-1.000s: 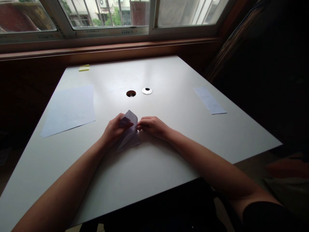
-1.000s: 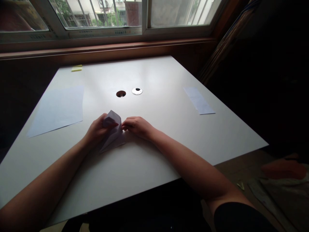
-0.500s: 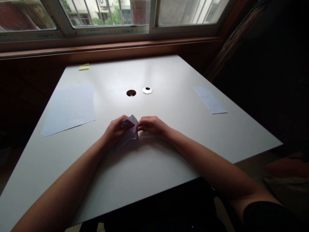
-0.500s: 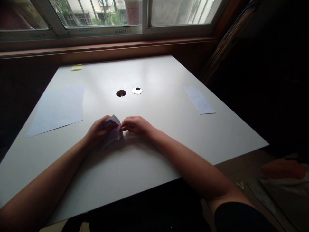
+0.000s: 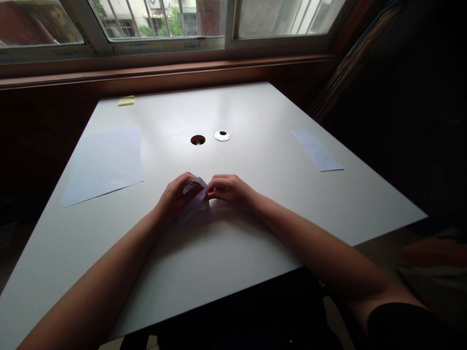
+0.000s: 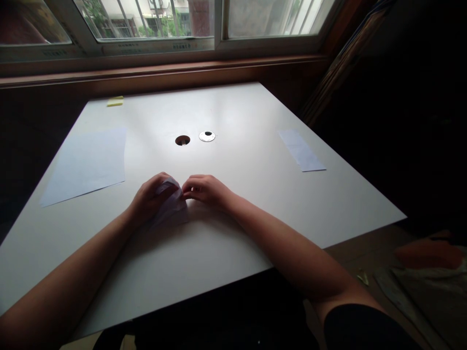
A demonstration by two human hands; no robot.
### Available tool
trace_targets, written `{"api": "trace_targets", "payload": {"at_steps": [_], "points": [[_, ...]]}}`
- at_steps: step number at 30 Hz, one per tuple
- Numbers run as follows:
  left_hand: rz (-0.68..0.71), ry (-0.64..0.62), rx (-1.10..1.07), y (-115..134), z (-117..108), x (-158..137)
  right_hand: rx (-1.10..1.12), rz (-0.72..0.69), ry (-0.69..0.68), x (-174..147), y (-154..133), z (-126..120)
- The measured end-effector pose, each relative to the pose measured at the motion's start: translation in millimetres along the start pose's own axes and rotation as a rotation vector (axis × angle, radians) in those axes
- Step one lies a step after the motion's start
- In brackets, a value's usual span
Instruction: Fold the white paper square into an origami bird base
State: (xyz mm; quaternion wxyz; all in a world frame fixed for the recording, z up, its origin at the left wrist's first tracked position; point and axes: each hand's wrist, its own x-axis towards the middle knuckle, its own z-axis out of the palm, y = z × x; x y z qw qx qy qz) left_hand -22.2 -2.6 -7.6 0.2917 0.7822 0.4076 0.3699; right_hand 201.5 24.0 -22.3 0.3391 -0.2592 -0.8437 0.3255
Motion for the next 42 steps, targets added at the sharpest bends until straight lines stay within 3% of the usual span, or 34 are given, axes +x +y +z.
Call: {"api": "trace_targets", "payload": {"at_steps": [8, 16, 22, 33, 42], "points": [[-0.024, 0.039, 0.014, -0.6, 0.8, 0.1, 0.062, -0.030, 0.108, -0.5, -13.5, -5.0], [0.039, -0.019, -0.011, -1.1, 0.8, -0.1, 0.141, 0.003, 0.091, 0.7, -11.9, -2.2], [0.048, 0.031, -0.021, 2.2, 2.8, -1.7, 0.073, 0.001, 0.093, 1.9, -12.2, -0.5], [0.080, 0.061, -0.175, 5.1, 0.9, -0.8, 0.156, 0.054, -0.045, 1.9, -12.7, -0.5], [0.212, 0.146, -0.035, 0.8, 1.5, 1.6, 0.081, 0.114, -0.096, 1.6, -10.6, 2.2]]}}
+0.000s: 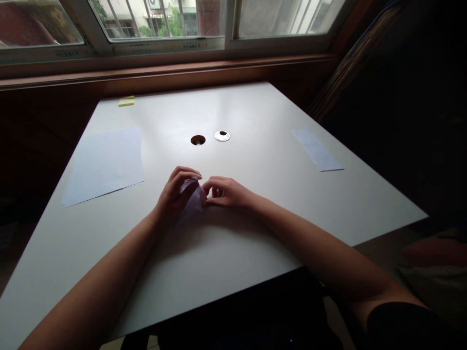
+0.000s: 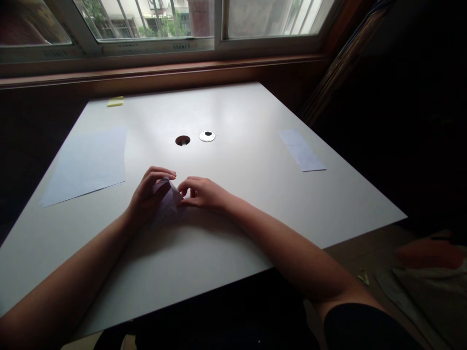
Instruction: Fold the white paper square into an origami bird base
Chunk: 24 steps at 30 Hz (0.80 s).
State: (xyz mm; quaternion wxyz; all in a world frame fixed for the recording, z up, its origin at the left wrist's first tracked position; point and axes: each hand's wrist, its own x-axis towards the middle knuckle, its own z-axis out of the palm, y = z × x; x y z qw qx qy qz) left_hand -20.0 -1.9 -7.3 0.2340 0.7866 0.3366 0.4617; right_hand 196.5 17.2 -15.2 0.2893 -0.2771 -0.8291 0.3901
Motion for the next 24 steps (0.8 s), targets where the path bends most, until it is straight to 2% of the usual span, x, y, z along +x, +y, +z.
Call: {"api": "trace_targets", "payload": {"at_steps": [6, 11, 14, 17, 21, 24], "points": [[-0.033, 0.215, 0.093, -16.6, 6.1, -2.6, -0.028, 0.071, 0.055, 0.3, 2.0, -3.7], [-0.054, 0.265, 0.151, -23.8, 7.2, -5.1, 0.020, 0.133, 0.106, -3.2, 5.0, -10.4], [-0.034, 0.247, 0.197, -29.9, 7.7, -5.8, 0.074, 0.133, 0.127, -6.0, 3.0, -13.5], [0.019, 0.211, 0.212, -33.5, 9.3, -5.8, 0.012, 0.139, 0.158, -7.5, -2.5, -14.6], [0.052, 0.046, 0.093, -26.4, 12.3, -6.2, -0.191, 0.092, 0.146, -6.3, -6.5, -14.1], [0.059, -0.056, -0.052, -19.9, 13.6, -6.9, -0.245, 0.056, 0.149, -5.1, -5.0, -14.9]]}}
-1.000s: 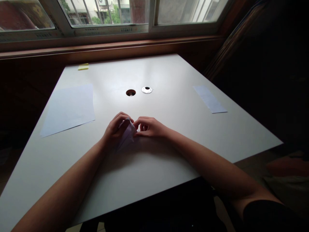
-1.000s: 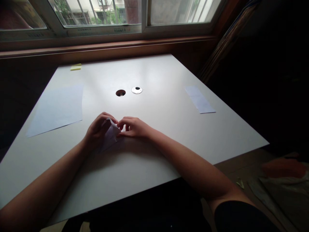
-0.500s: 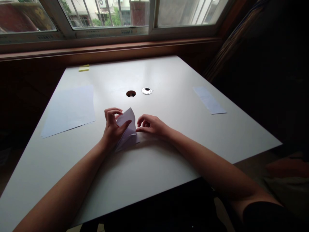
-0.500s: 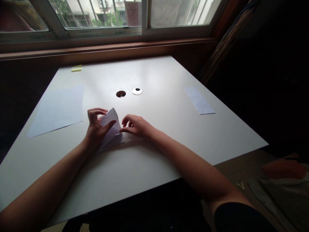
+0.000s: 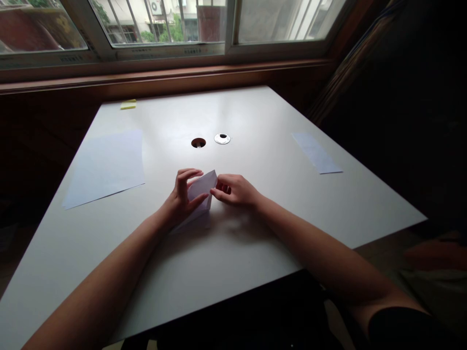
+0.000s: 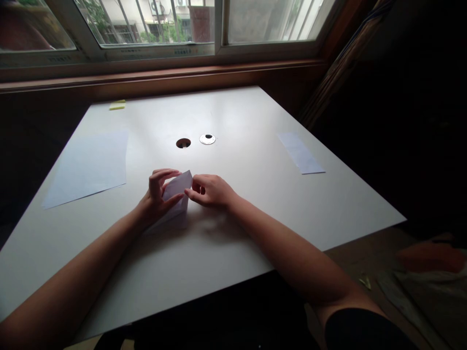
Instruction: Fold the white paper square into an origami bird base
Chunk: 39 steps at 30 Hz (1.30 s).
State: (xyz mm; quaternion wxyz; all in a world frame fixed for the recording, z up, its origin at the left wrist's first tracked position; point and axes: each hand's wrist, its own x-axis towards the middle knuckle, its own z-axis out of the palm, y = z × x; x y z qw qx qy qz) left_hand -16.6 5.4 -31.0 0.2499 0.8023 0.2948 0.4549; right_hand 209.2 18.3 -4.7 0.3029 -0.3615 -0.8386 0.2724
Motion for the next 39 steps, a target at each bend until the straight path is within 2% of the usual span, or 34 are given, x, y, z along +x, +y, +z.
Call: {"api": "trace_targets", "payload": {"at_steps": [5, 9, 12, 15, 20, 23, 26, 30, 34, 39], "points": [[-0.016, -0.037, -0.256, 0.8, -1.0, -0.9, 0.048, 0.043, -0.012, 0.6, 3.1, -1.0], [-0.017, -0.054, -0.364, 3.4, -2.3, 0.0, 0.200, 0.094, 0.026, -1.1, 7.5, 5.4], [-0.018, -0.096, -0.353, 7.4, -2.7, 0.8, 0.353, 0.015, 0.117, -2.3, 12.7, 10.7], [-0.030, -0.094, -0.294, 8.6, -2.5, 0.3, 0.334, -0.074, 0.178, -2.5, 14.1, 9.4], [-0.091, -0.100, -0.299, 8.2, -1.4, -1.1, 0.239, -0.176, 0.013, -0.9, 9.8, -1.7], [-0.122, -0.106, -0.343, 13.1, -3.0, 0.3, 0.206, -0.190, -0.006, -0.7, 11.6, -5.5], [-0.125, -0.038, -0.277, 20.9, -8.8, 2.7, 0.157, -0.190, 0.000, -1.8, 15.5, -8.4], [-0.139, 0.034, -0.031, 27.5, -20.8, 5.5, 0.059, -0.185, 0.056, -4.7, 20.0, -17.0], [-0.077, -0.033, 0.135, 26.5, -26.6, 8.1, -0.052, -0.154, 0.115, -7.5, 26.2, -29.7], [0.054, -0.149, 0.308, 14.3, -18.2, 6.0, -0.103, -0.104, 0.181, -9.7, 32.9, -39.8]]}}
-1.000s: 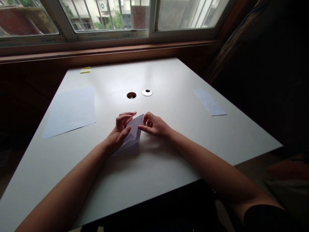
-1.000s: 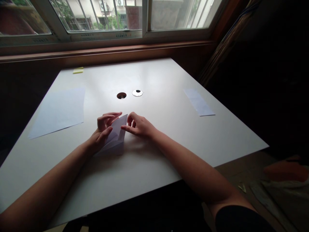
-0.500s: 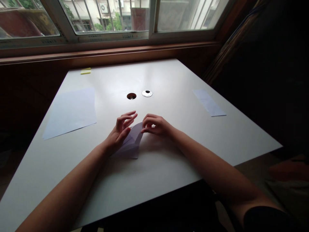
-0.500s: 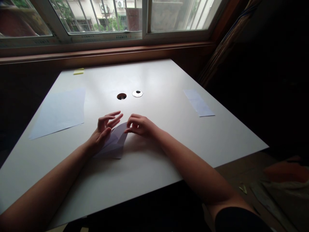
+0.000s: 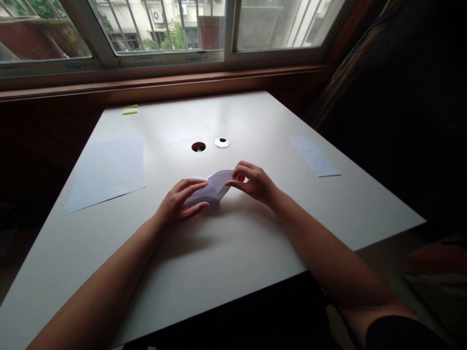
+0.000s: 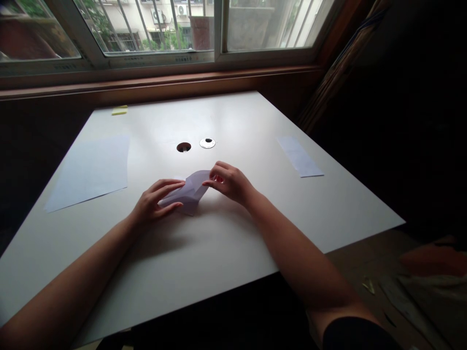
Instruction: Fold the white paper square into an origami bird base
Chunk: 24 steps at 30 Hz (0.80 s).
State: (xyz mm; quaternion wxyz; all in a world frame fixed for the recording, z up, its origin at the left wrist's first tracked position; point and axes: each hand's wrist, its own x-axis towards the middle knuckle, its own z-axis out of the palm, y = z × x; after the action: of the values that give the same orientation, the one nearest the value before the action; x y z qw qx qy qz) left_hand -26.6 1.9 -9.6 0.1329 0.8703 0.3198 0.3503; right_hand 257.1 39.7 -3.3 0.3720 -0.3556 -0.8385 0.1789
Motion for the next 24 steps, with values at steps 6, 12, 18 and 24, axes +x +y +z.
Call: {"api": "trace_targets", "payload": {"at_steps": [6, 12, 18, 24], "points": [[-0.038, -0.032, 0.077, -14.7, 13.1, -6.1, 0.039, 0.006, -0.064, -0.5, 3.8, -5.6], [-0.038, -0.091, 0.094, -14.5, 12.3, -3.8, -0.039, -0.036, -0.091, -1.0, 4.8, -12.0], [0.005, -0.110, 0.140, -14.3, 14.1, -3.1, -0.168, -0.088, -0.129, -0.1, -4.7, -5.8], [0.067, -0.147, 0.212, -15.2, 18.0, -5.8, -0.402, -0.164, -0.205, 1.4, -20.7, 6.0]]}}
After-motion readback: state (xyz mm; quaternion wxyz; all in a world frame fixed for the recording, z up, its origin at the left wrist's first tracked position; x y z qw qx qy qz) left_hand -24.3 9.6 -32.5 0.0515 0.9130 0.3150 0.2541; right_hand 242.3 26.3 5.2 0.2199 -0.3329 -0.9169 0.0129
